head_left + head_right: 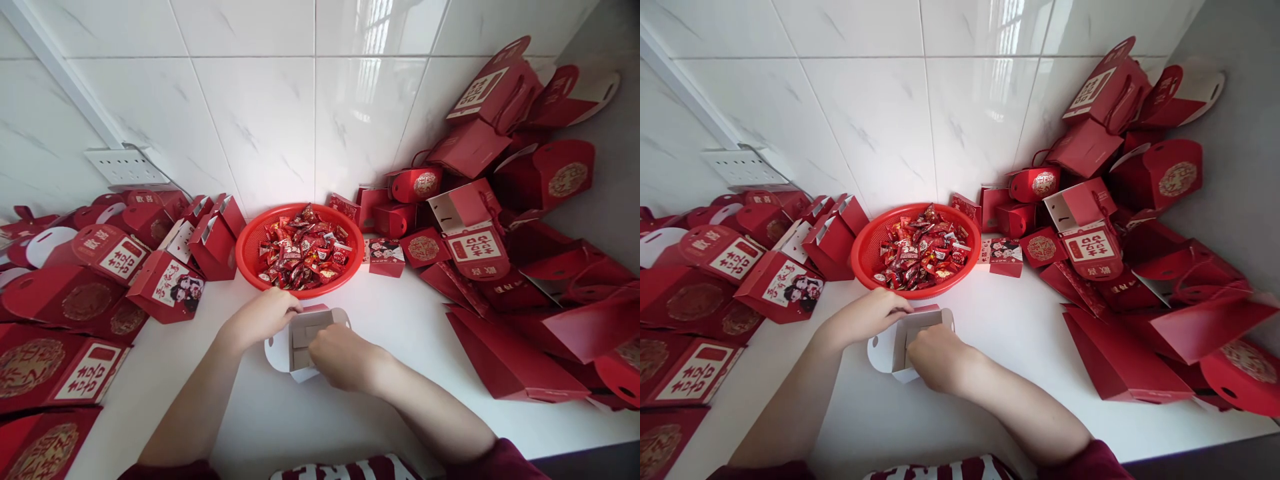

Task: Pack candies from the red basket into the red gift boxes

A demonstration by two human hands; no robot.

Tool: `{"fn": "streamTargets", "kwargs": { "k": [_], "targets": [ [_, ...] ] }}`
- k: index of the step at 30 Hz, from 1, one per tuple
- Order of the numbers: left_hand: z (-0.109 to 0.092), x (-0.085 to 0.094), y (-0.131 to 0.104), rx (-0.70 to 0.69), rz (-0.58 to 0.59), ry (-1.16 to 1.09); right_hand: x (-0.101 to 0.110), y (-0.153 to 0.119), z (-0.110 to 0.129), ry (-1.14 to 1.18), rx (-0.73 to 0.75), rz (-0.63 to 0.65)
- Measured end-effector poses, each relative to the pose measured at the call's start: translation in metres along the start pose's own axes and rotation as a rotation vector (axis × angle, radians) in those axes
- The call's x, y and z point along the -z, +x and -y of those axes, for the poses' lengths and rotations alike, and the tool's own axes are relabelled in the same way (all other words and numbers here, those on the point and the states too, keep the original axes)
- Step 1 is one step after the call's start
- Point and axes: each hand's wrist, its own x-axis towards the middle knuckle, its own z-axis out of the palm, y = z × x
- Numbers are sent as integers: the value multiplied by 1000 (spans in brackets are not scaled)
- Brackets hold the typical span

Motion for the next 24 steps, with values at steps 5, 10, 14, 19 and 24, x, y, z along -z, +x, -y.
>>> {"fn": "streamTargets", "kwargs": {
  "k": [5, 10, 14, 19, 24],
  "targets": [
    [-10, 2, -2, 42, -151, 252, 1, 7, -6, 19, -13, -28],
    [-17, 13, -10, 62, -304, 317, 3, 14, -16, 21, -45, -84],
    [-5, 17, -9, 54, -314, 279, 2, 20, -22, 34, -35, -120],
    [19, 19, -2, 40, -66, 278, 2, 21, -24, 62, -28, -125],
    [33, 25, -2, 12, 59, 237, 7, 15, -30, 121, 20, -105]
  ]
}}
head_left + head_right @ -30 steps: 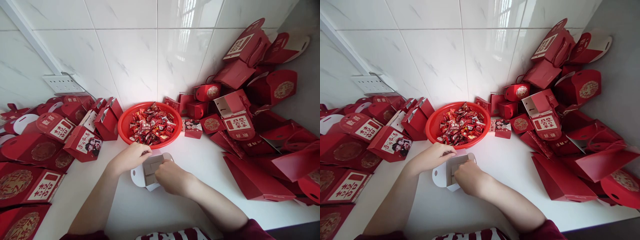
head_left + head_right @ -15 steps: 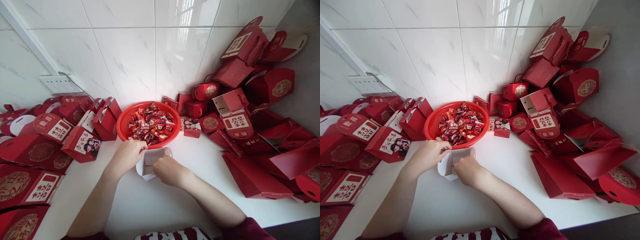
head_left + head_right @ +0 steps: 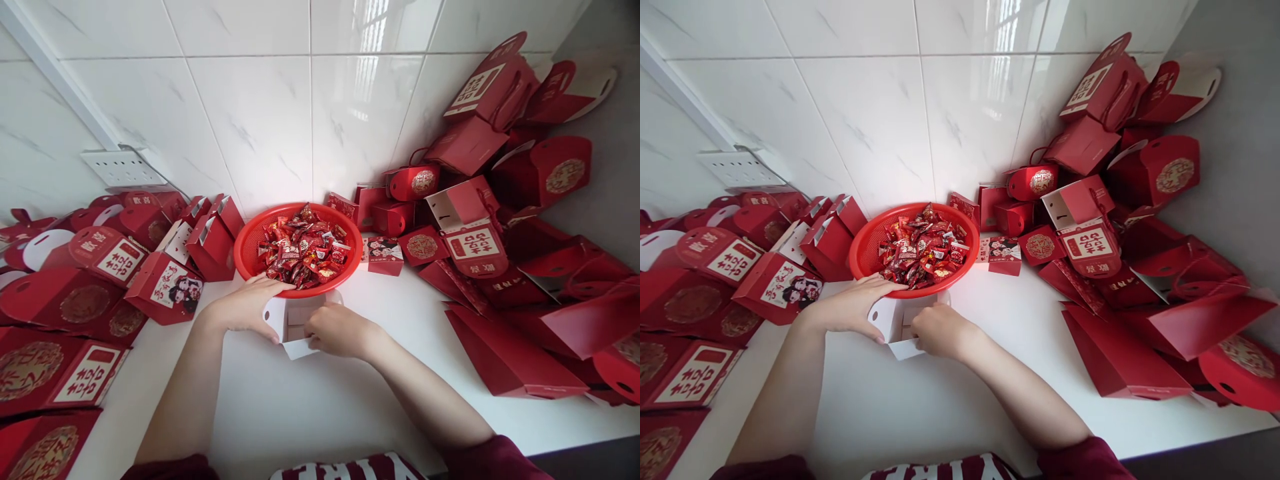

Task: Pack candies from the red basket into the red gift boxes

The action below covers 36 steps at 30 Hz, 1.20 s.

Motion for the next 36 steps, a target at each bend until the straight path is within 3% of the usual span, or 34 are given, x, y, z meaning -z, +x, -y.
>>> {"fn": "streamTargets", "kwargs": {
  "k": [6, 11, 15, 17, 19, 21, 23, 27, 30, 32, 36],
  "targets": [
    [-2, -2, -2, -1, -27, -14, 6, -18, -13, 147, 118, -57],
    [-2, -3, -2, -13, -51, -25, 11, -32, -17, 227, 87, -51],
    [-2, -6, 1, 0, -69, -6, 18, -34, -21, 337, 88, -254],
    [-4, -7, 3, 1, -73, 14, 21, -30, -30, 290, -8, -404],
    [-6, -8, 5, 7, -69, 28, 21, -21, -42, 162, -232, -450],
    [-6, -8, 7, 20, -63, 32, 21, -6, -58, 59, -433, -392],
    [-4, -8, 10, 14, -71, 28, 22, 13, -72, 43, -477, -309],
    [0, -8, 16, -12, -84, 51, 30, 49, -92, 124, -413, -148],
    [1, -9, 19, -17, -100, 84, 34, 61, -103, 224, -321, -110],
    [1, -9, 20, -12, -107, 106, 31, 61, -110, 299, -243, -169],
    [0, -9, 21, 5, -114, 140, 20, 47, -121, 484, -101, -407]
  ]
}}
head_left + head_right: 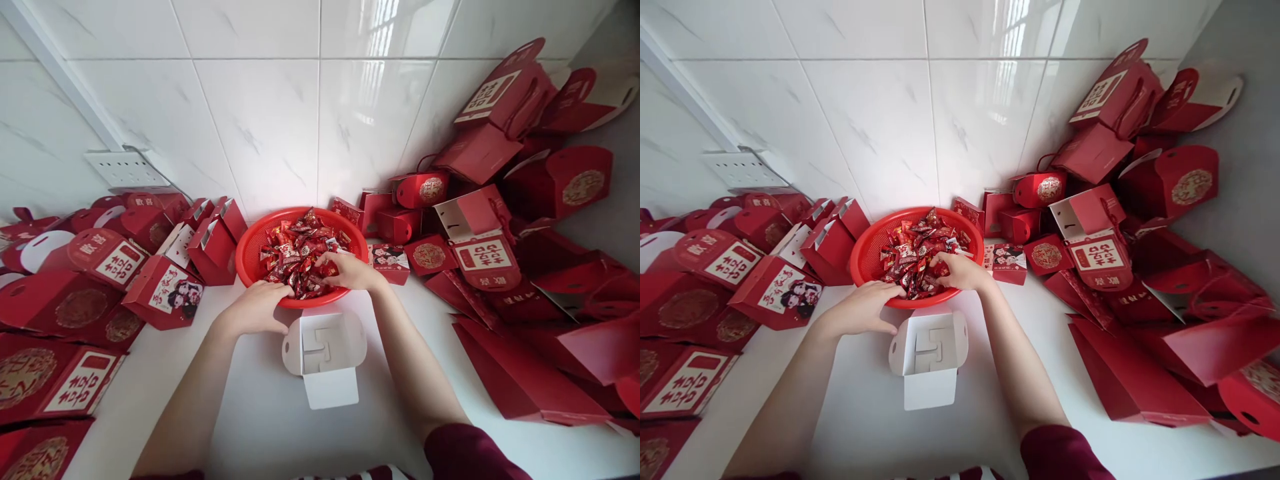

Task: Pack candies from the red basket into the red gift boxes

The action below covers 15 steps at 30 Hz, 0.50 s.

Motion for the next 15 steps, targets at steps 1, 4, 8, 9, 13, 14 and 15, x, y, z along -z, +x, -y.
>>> {"fn": "streamTargets", "kwargs": {
  "k": [1, 4, 8, 9, 13, 14, 15],
  "targets": [
    [-1, 0, 1, 1, -13, 2, 0, -3, -3, 64, 31, -36],
    [-4, -1, 4, 10, -60, 25, 2, -9, -11, 232, 99, -87],
    [-6, -4, 7, 18, -85, 54, 5, -10, -21, 707, 158, -98],
    [-6, -5, 7, 19, -86, 53, 6, -10, -23, 825, 166, -90],
    [-4, -6, 9, 49, -99, 55, 6, -11, -27, 932, 179, -71],
    [-4, -7, 11, 63, -107, 56, 6, -12, -26, 924, 184, -69],
    [-4, -8, 12, 80, -116, 59, 6, -12, -25, 918, 194, -65]
  ]
}}
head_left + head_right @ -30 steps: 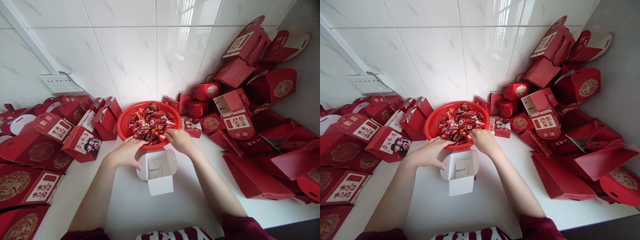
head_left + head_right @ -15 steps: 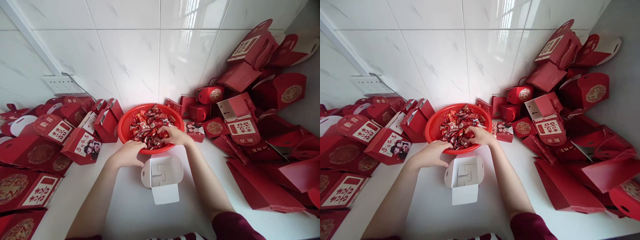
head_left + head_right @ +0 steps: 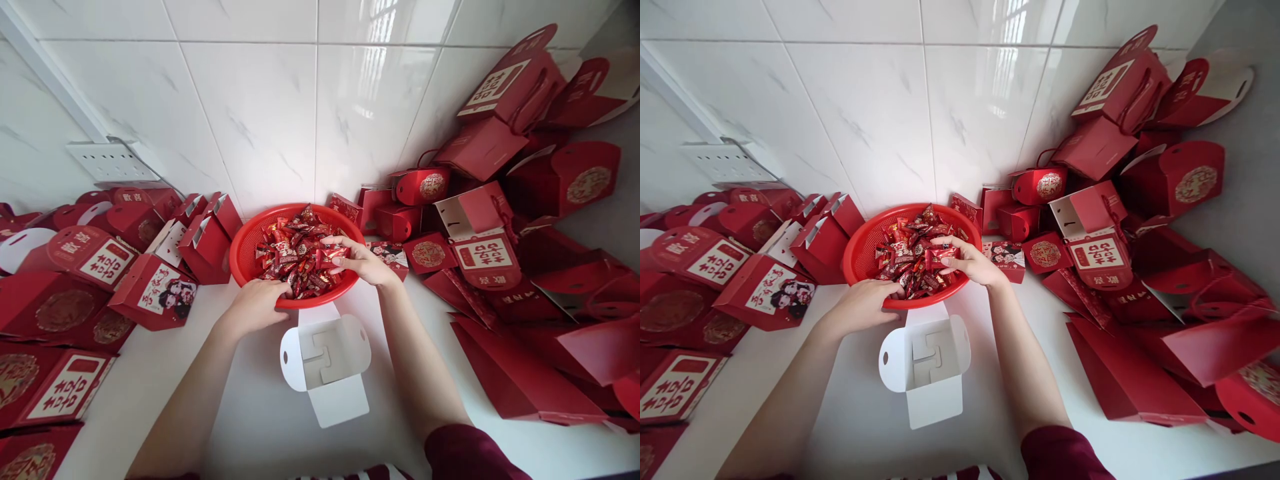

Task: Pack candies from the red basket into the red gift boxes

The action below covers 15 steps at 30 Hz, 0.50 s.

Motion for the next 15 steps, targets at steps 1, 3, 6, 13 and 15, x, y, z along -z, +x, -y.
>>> {"fn": "streamTargets", "kwargs": {
  "k": [1, 3, 6, 13, 15],
  "targets": [
    [0, -1, 1, 19, -9, 6, -1, 0, 1, -3, 7, 11],
    [-1, -4, 4, 46, -29, 16, -3, -1, 3, -6, 8, 43],
    [-1, -7, 6, 45, -55, 18, -4, -1, 3, -22, -24, 63],
    [1, -9, 5, 36, -80, 5, -3, -1, -1, -43, -46, 10],
    [0, -8, 5, 37, -78, 9, -5, -2, 1, -72, -38, 19]
  ]
}}
